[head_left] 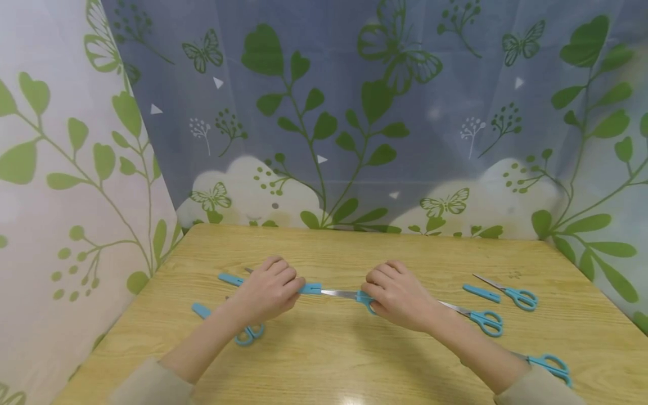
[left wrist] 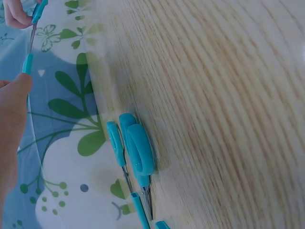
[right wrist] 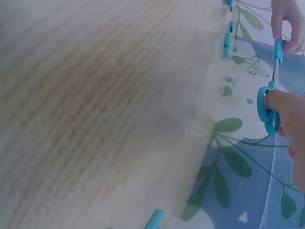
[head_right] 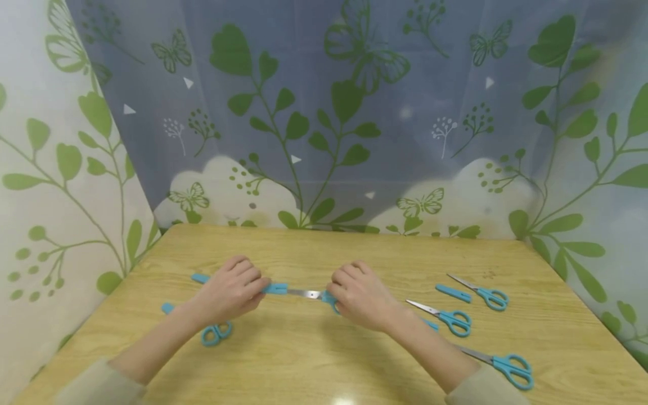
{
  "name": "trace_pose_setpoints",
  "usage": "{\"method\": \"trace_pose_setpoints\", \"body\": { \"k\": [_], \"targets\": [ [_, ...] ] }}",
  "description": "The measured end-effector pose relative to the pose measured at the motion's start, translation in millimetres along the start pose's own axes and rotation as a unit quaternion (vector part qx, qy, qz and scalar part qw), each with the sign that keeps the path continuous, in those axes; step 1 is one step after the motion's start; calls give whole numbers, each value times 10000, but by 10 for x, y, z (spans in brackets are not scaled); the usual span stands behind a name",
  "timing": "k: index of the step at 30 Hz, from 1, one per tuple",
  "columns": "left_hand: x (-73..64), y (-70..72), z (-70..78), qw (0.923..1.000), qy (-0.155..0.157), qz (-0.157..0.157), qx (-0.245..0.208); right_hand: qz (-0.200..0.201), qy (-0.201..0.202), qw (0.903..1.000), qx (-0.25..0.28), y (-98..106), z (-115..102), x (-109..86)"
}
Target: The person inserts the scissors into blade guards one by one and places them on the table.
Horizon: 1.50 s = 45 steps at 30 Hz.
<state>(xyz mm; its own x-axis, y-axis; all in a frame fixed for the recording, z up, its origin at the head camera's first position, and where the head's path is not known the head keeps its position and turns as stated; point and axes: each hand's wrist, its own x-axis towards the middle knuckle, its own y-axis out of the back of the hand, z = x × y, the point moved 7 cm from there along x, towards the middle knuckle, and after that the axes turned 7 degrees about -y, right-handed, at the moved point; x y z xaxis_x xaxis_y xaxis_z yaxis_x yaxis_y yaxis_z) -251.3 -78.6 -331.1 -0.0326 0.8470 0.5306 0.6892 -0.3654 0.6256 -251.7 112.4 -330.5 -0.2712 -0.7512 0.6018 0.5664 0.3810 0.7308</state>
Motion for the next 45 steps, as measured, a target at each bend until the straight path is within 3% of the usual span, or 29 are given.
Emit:
{"method": "trace_pose_setpoints", "body": {
  "k": [9,24,34,45],
  "targets": [
    [-21,-1,5,9999,-45,41,128,16,-24,10000,-23,18,2,1],
    [-73,-6,-25,9998,-8,-186,75,-142,-36,9999,-47,-1,16,-4],
    [-72,-19,23,9989,-184,-99,422,-19,26,10000,-10,-13,-8,-15],
    [-71,-28,30,9994,-86,-27,319,-28,33,10000,46,-14,-8,-34]
  ]
}}
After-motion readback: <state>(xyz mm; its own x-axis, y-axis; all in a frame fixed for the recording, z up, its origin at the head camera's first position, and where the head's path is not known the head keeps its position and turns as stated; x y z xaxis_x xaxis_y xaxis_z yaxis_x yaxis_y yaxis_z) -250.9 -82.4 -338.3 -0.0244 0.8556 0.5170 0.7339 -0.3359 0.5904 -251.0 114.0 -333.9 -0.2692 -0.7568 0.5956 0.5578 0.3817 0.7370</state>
